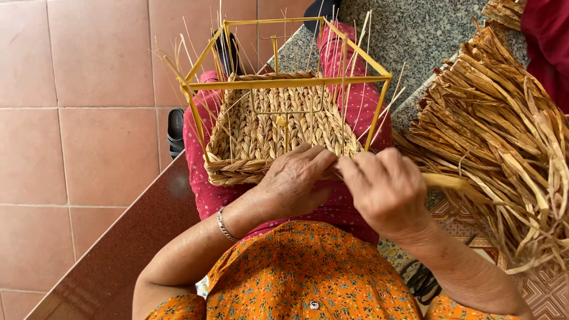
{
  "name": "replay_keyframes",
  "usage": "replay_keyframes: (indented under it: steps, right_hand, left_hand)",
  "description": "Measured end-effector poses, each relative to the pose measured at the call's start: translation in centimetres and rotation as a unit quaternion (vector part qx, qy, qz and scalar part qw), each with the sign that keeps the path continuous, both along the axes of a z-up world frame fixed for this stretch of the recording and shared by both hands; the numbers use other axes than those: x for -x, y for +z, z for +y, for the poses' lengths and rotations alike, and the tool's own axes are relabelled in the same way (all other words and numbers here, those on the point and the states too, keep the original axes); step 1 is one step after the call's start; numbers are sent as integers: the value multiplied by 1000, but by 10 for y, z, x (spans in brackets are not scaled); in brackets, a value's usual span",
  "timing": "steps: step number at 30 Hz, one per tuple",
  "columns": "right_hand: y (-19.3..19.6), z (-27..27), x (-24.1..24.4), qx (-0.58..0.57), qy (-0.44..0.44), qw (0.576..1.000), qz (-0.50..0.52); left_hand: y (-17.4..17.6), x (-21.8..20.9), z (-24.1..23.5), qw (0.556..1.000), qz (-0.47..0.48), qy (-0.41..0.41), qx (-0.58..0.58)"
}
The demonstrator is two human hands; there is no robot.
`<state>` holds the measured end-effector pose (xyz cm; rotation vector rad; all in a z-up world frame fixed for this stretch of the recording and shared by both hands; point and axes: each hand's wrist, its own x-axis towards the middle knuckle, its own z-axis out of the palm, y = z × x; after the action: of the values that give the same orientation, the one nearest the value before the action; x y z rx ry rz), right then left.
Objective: The person weaves dried palm leaves into a rectangular basket frame held on their lap. They interlace the leaves through vertical stakes, trim excess with scissors, and continue weaving to build up the basket walls.
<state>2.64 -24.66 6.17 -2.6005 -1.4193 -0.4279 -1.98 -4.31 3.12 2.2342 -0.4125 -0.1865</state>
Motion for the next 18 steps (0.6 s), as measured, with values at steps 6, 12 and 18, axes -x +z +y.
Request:
replay_keyframes:
  steps: [6, 12, 18]
  right_hand:
    - [-3, -3, -44, -39, -25, 892, 450]
    - [-20, -5, -38, -159, 5, 903, 399]
    - [-39, 0, -26, -144, -17, 962, 232]
  left_hand:
    - [-11, 4, -18, 996, -42, 76, -24]
    - [-21, 14, -1, 979, -191, 30, -62]
    - [-15, 17, 15, 973, -228, -25, -36]
